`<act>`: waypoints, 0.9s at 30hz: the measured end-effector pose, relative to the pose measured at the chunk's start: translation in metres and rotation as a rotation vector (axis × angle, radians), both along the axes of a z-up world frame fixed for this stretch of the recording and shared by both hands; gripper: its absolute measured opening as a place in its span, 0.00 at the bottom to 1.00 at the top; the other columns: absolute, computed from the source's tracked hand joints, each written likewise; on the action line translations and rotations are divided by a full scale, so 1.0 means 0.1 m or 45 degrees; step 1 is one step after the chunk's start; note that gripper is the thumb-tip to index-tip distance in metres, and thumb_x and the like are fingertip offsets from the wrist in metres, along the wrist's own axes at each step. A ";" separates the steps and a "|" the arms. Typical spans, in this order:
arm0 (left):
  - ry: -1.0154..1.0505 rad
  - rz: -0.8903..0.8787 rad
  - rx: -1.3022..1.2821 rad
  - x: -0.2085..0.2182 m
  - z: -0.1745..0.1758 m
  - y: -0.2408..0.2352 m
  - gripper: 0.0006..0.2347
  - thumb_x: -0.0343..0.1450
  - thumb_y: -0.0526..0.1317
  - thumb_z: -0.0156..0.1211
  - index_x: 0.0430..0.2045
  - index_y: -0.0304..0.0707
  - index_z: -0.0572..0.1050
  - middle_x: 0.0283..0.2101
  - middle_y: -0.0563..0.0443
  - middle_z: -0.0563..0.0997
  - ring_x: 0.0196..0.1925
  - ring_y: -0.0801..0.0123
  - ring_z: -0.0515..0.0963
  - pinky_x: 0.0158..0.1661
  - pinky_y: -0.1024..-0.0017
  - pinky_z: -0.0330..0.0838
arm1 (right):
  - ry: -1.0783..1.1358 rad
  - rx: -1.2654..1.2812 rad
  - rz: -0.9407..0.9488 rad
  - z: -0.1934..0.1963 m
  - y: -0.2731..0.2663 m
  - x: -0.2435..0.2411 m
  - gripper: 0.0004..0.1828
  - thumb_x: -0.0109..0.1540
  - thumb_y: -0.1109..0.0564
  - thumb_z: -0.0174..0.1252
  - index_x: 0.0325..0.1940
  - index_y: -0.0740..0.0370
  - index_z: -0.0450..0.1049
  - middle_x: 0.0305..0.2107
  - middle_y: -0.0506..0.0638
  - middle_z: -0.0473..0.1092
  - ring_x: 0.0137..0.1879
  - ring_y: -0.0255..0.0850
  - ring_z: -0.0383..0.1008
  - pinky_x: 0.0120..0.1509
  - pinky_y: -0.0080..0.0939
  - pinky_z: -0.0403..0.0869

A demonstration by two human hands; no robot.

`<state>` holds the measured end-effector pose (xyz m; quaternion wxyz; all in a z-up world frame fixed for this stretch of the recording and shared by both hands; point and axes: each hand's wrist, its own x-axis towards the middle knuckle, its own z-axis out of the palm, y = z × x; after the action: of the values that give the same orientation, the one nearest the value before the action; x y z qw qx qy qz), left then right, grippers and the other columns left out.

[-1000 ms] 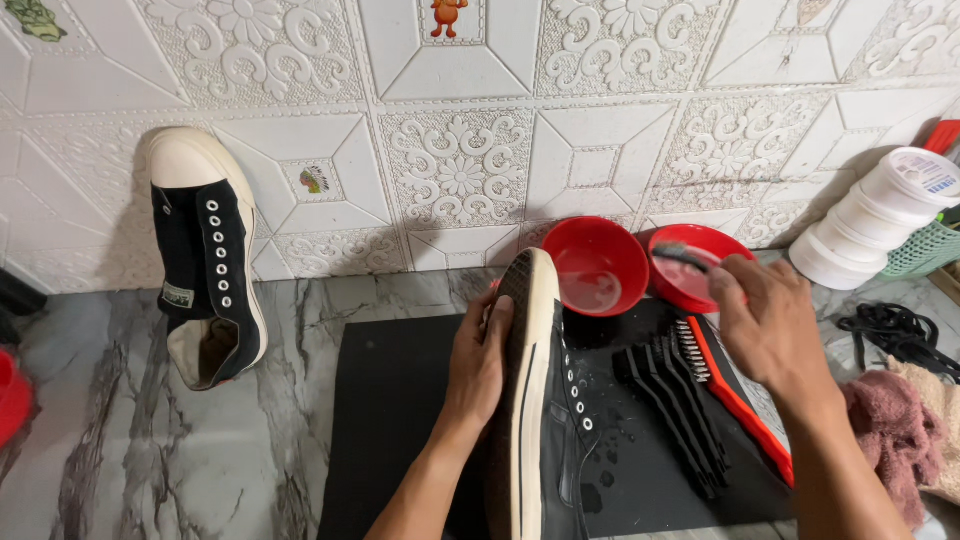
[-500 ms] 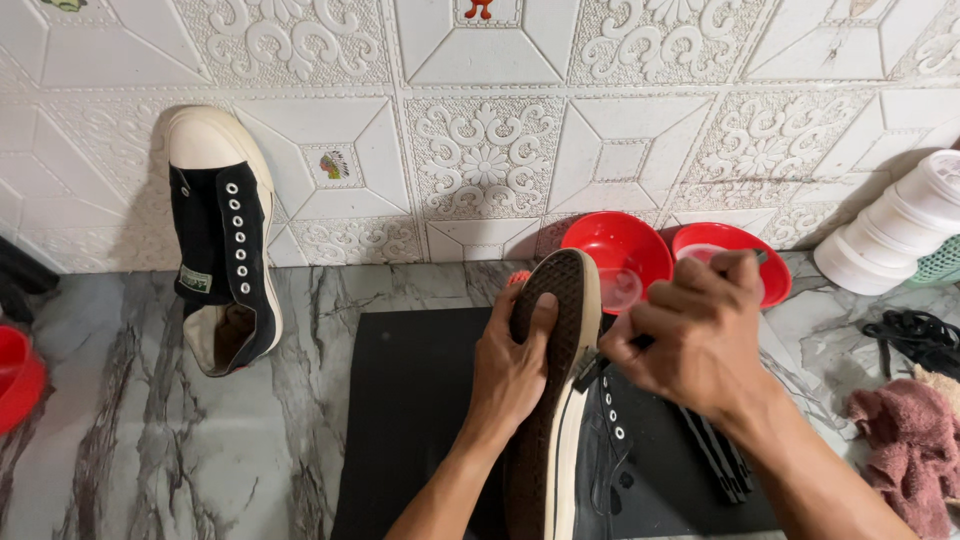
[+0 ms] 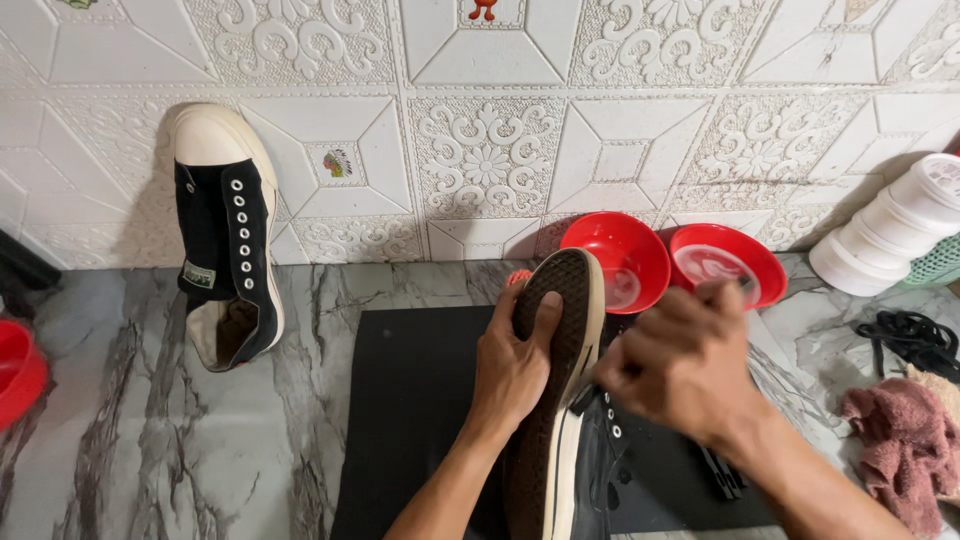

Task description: The person scrubs the white rubber sole of a black canvas shoe using a brush dipped in soapy water from a red bowl. They then wipe the sole with a cloth and continue scrubbing the shoe's side and sole with the brush.

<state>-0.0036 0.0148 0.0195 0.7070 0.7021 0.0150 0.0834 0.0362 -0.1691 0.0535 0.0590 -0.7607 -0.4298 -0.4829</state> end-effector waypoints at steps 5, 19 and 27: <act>0.223 0.103 0.045 0.01 0.05 -0.02 0.26 0.65 0.62 0.51 0.52 0.52 0.75 0.46 0.53 0.87 0.49 0.69 0.87 0.47 0.72 0.77 | -0.108 0.006 -0.105 0.12 -0.04 0.03 0.19 0.52 0.63 0.55 0.11 0.48 0.57 0.10 0.39 0.59 0.32 0.41 0.69 0.47 0.45 0.55; 0.201 0.101 0.074 0.00 0.04 -0.02 0.26 0.65 0.63 0.51 0.52 0.52 0.75 0.45 0.53 0.87 0.48 0.69 0.87 0.46 0.71 0.77 | -0.042 -0.060 -0.021 0.05 -0.02 -0.01 0.18 0.53 0.60 0.54 0.12 0.47 0.57 0.09 0.39 0.61 0.29 0.41 0.63 0.48 0.46 0.55; 0.198 0.098 0.091 0.01 0.03 -0.01 0.27 0.65 0.63 0.50 0.54 0.53 0.74 0.45 0.52 0.87 0.47 0.67 0.88 0.46 0.71 0.78 | -0.127 -0.026 -0.059 0.08 0.00 -0.02 0.19 0.52 0.62 0.55 0.11 0.48 0.58 0.10 0.38 0.61 0.31 0.40 0.68 0.48 0.45 0.56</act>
<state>-0.0031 0.0142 0.0223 0.6744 0.7302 0.0937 0.0562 0.0341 -0.1688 0.0619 0.0187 -0.7458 -0.4194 -0.5172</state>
